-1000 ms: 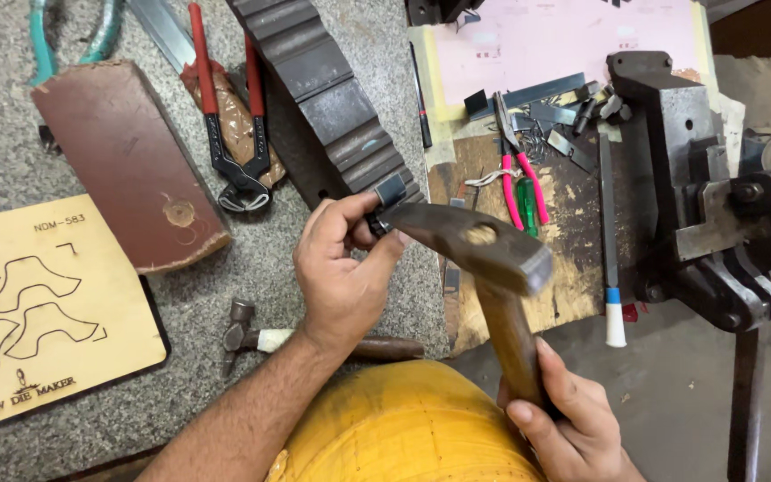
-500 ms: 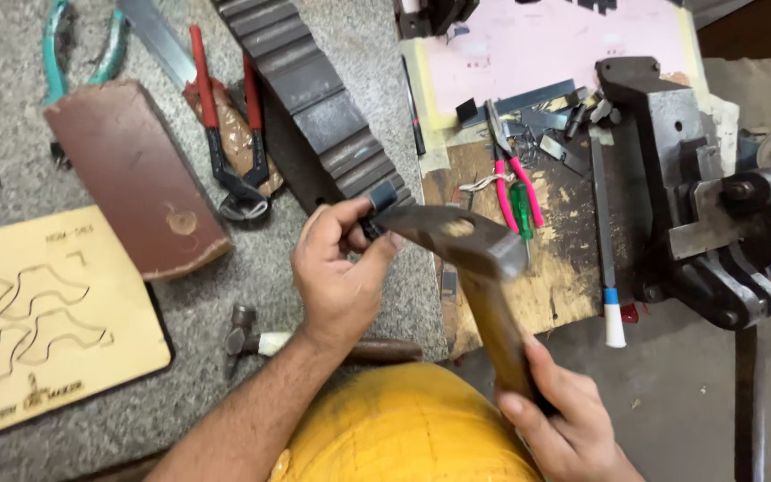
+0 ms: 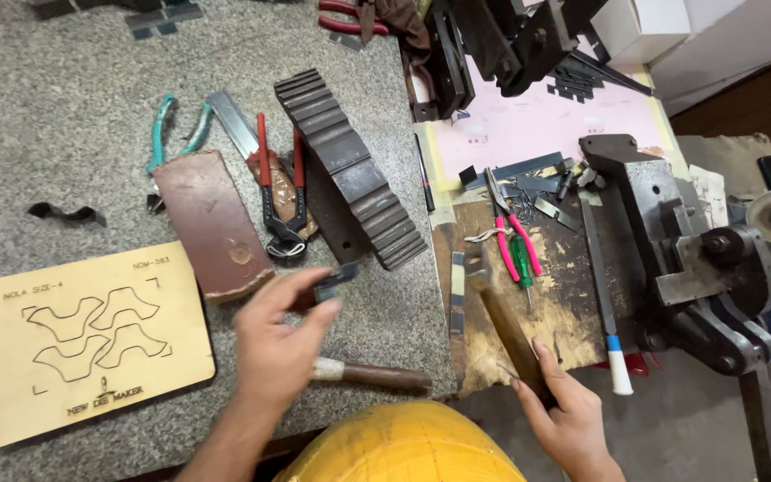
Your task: The person repeatedly picks up small, dark metal pieces from a wooden template, places them into a manual press, and operates the lever to cut or shape them. They also use a hammer to tap the pieces on a metal anvil. The finished pieces are placed back onto the template.
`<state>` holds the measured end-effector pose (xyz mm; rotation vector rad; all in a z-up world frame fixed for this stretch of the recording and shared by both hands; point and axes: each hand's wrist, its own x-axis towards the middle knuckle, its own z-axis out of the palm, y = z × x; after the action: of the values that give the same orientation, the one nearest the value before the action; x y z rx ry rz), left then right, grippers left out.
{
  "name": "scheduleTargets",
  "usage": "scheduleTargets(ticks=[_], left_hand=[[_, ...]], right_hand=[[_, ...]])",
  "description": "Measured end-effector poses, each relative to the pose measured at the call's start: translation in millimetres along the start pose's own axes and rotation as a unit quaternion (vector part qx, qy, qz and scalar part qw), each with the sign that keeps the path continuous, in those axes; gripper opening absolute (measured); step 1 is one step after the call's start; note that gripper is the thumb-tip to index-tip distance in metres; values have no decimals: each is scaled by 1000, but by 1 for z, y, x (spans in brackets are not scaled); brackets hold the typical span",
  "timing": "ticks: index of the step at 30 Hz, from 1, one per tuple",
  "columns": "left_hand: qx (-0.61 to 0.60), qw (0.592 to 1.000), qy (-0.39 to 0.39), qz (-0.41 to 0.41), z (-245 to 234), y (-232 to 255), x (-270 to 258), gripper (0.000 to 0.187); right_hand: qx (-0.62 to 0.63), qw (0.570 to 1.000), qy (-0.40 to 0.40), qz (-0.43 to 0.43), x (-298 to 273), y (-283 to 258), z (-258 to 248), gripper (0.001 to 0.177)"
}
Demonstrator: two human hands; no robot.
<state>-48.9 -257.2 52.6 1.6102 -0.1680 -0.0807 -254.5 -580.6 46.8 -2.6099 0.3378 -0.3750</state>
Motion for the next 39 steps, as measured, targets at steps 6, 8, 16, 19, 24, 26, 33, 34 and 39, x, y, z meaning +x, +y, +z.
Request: scheduleTargets(ticks=[6,8,16,19,24,26,33,34,39], left_hand=[[320,944,39,70,-107,-16,-20,31],[338,938,45,65,-138,-22,-27,28],[375,923,-25,88,-217,-50,-35,29],[333,936,-56,94,-229,-58,-32,35],[281,948,-104,106,-244,-56,-30,39],[273,947,-124,117,-246,-52,-22,38],[251,943,-172,136,-243,-56,-10,28],[245,943,-173,143,-243,-58,-9,28],[243,941,-196,130,-249,-62,-3,22]], right_hand=[[-175,984,6,-7,-11,14,27,59],[-214,976,-16,26,-8,17,33,57],[-85,995,45,-11,21,-80,42,31],[-11,996,41,-81,22,-158,72,27],[112,971,-117,-174,32,-265,145,26],[121,958,-141,-219,44,-295,173,29],[115,942,-192,-251,78,-329,217,30],[116,944,-197,-239,77,-328,220,27],[136,945,-195,-224,79,-323,231,23]])
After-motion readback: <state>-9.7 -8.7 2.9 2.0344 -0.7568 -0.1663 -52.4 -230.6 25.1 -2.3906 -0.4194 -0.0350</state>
